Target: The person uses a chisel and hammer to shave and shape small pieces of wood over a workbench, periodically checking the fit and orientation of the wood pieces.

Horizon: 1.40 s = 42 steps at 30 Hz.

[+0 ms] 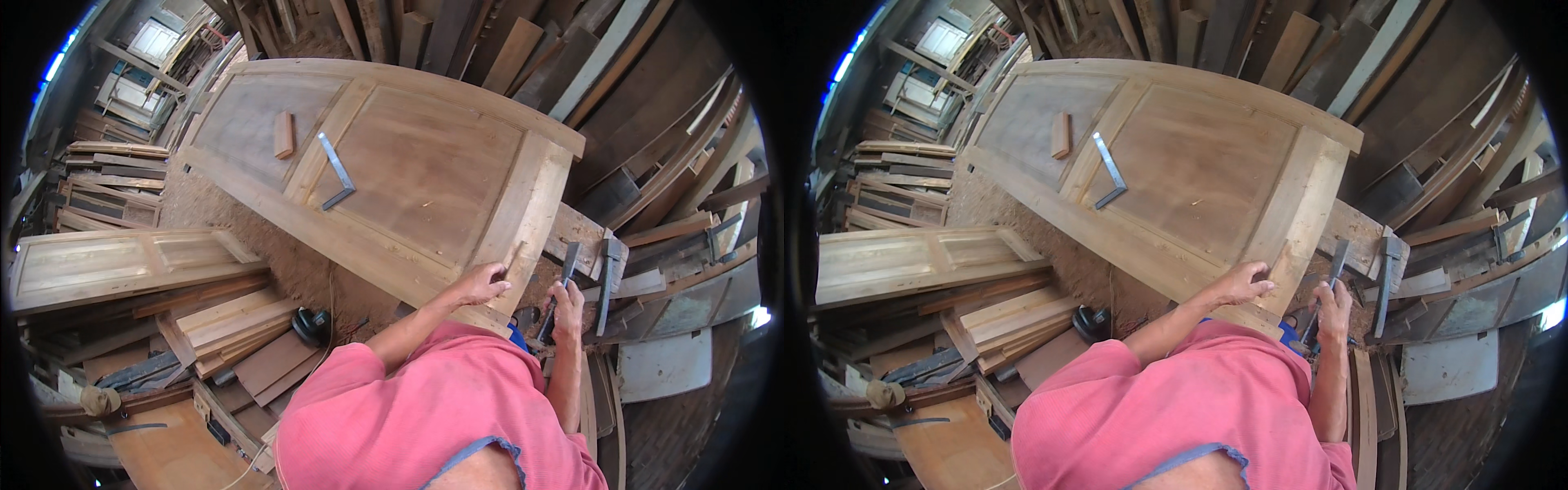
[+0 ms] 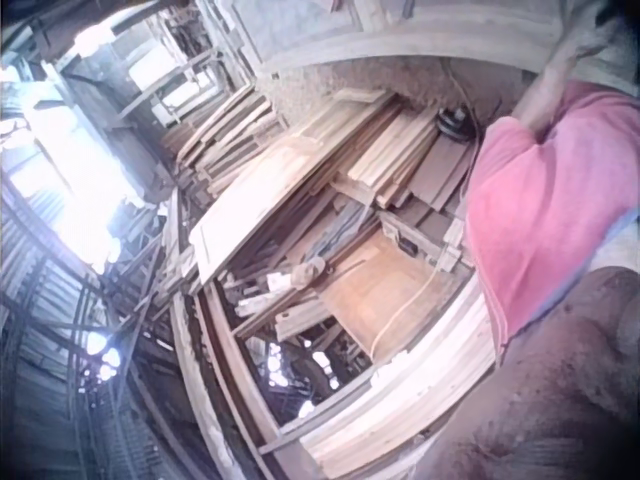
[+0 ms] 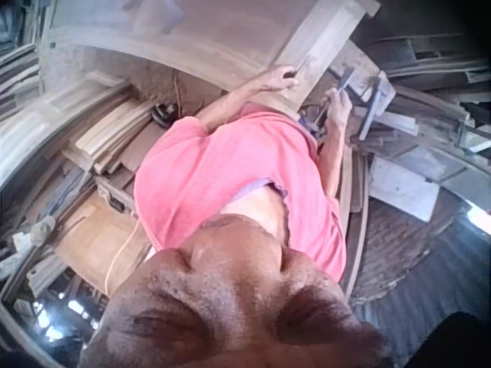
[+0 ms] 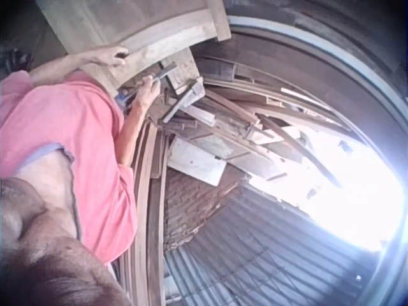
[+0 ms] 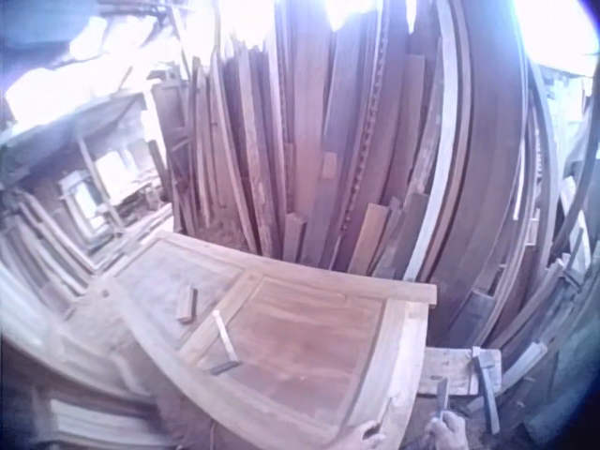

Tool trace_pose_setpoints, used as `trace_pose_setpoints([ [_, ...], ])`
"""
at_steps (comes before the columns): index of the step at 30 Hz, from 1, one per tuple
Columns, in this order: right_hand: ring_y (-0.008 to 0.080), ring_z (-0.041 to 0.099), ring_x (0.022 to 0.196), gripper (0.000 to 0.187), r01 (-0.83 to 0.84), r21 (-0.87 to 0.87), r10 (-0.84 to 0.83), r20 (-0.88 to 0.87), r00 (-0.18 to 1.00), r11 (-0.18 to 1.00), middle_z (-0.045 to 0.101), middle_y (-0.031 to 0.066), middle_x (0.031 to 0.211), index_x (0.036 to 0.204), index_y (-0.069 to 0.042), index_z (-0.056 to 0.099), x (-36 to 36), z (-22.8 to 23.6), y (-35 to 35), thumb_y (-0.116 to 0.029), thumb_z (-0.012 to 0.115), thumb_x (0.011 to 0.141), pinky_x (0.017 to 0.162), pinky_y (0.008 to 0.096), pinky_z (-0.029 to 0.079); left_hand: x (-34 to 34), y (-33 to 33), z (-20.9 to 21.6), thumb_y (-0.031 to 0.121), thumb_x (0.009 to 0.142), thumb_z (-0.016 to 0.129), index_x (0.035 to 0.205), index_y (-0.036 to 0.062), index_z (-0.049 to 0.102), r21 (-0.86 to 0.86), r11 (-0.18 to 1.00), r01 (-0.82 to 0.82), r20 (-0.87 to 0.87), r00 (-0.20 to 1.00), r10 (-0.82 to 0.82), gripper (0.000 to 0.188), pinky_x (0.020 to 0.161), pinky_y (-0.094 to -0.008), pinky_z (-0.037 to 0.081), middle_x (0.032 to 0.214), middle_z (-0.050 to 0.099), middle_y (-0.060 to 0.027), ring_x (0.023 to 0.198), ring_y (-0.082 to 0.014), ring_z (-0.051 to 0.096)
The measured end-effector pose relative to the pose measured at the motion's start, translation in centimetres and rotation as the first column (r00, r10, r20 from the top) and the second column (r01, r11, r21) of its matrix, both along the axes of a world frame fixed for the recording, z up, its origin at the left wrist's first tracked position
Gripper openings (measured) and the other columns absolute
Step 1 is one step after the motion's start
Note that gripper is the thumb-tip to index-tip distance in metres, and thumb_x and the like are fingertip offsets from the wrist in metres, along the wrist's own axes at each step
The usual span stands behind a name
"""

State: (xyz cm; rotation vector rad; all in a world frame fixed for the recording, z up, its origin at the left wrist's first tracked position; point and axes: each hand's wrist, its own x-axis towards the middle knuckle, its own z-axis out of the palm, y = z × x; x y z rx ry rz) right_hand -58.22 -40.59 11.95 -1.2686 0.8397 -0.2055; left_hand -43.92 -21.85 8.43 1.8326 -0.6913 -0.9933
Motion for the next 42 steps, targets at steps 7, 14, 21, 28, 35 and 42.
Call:
trace_pose_setpoints([
  [7, 0.0122, 0.056, 0.059, 0.019, -0.015, -0.024, 0.014, -0.039, 0.999, 1.000, 0.060, 0.0043, 0.075, 0.091, -0.002, 0.059, 0.2, -1.4, -0.8, -0.020, 0.056, 0.095, 0.053, 0.0275, 0.044, 1.1, 0.6, -4.6, 0.011, 0.094, 0.059, 0.119, -0.0049, 0.051, -0.022, 0.986, -0.164, -0.237, 0.959, 0.154, 0.031, 0.075, -0.0321, 0.054, 0.100, 0.066, -0.0124, 0.085, -0.0178, 0.065],
  [14, 0.0112, 0.057, 0.062, 0.019, 0.118, -0.012, -0.119, -0.105, 0.987, 0.993, 0.060, 0.0039, 0.078, 0.097, -0.001, 0.058, -3.5, -2.6, -3.6, -0.020, 0.057, 0.094, 0.055, 0.0270, 0.046, 1.4, -3.2, -0.4, 0.006, 0.099, 0.045, 0.128, -0.0055, 0.045, -0.033, 0.986, -0.163, -0.571, 0.813, 0.115, 0.031, 0.086, -0.0340, 0.058, 0.107, 0.061, -0.0134, 0.095, -0.0211, 0.067],
  [21, 0.0109, 0.055, 0.061, 0.017, 0.198, 0.011, -0.196, -0.101, 0.975, 0.980, 0.059, 0.0043, 0.077, 0.095, 0.000, 0.057, -4.3, -2.3, -3.9, -0.018, 0.057, 0.093, 0.054, 0.0267, 0.045, 1.7, -6.2, -0.3, 0.008, 0.098, 0.052, 0.127, -0.0042, 0.048, -0.055, 0.993, -0.103, -0.557, 0.829, 0.055, 0.032, 0.086, -0.0333, 0.058, 0.104, 0.062, -0.0108, 0.091, -0.0167, 0.066],
  [28, 0.0112, 0.055, 0.061, 0.018, 0.142, 0.002, -0.141, -0.110, 0.984, 0.990, 0.058, 0.0046, 0.076, 0.092, 0.000, 0.056, -4.4, -2.3, -3.7, -0.018, 0.058, 0.092, 0.054, 0.0268, 0.044, 1.1, -6.1, -2.1, 0.007, 0.093, 0.063, 0.119, -0.0018, 0.052, -0.081, 0.996, -0.045, -0.445, 0.896, 0.004, 0.029, 0.069, -0.0264, 0.053, 0.095, 0.063, -0.0065, 0.079, -0.0099, 0.059],
  [35, 0.0106, 0.056, 0.063, 0.024, 0.187, -0.088, -0.198, -0.128, 0.972, 0.978, 0.060, 0.0055, 0.078, 0.099, 0.003, 0.058, -5.4, -3.3, -4.4, -0.020, 0.056, 0.093, 0.055, 0.0275, 0.044, 3.6, -3.5, -7.1, 0.017, 0.085, 0.073, 0.113, -0.0038, 0.052, 0.112, 0.978, -0.175, -0.030, 0.983, 0.179, 0.040, 0.066, -0.0264, 0.050, 0.093, 0.062, -0.0101, 0.075, -0.0118, 0.058],
  [42, 0.0411, 0.064, 0.091, 0.040, -0.072, -0.523, -0.178, -0.412, 0.894, 0.850, 0.063, 0.0264, 0.094, 0.118, 0.007, 0.054, -4.7, -9.5, -8.6, -0.011, 0.054, 0.082, 0.083, 0.0470, 0.049, 7.4, -0.4, -14.0, 0.025, 0.081, 0.074, 0.119, 0.0000, 0.052, 0.359, 0.875, -0.325, 0.370, 0.910, 0.186, 0.050, 0.084, -0.0444, 0.051, 0.101, 0.066, -0.0240, 0.095, -0.0371, 0.065],
])
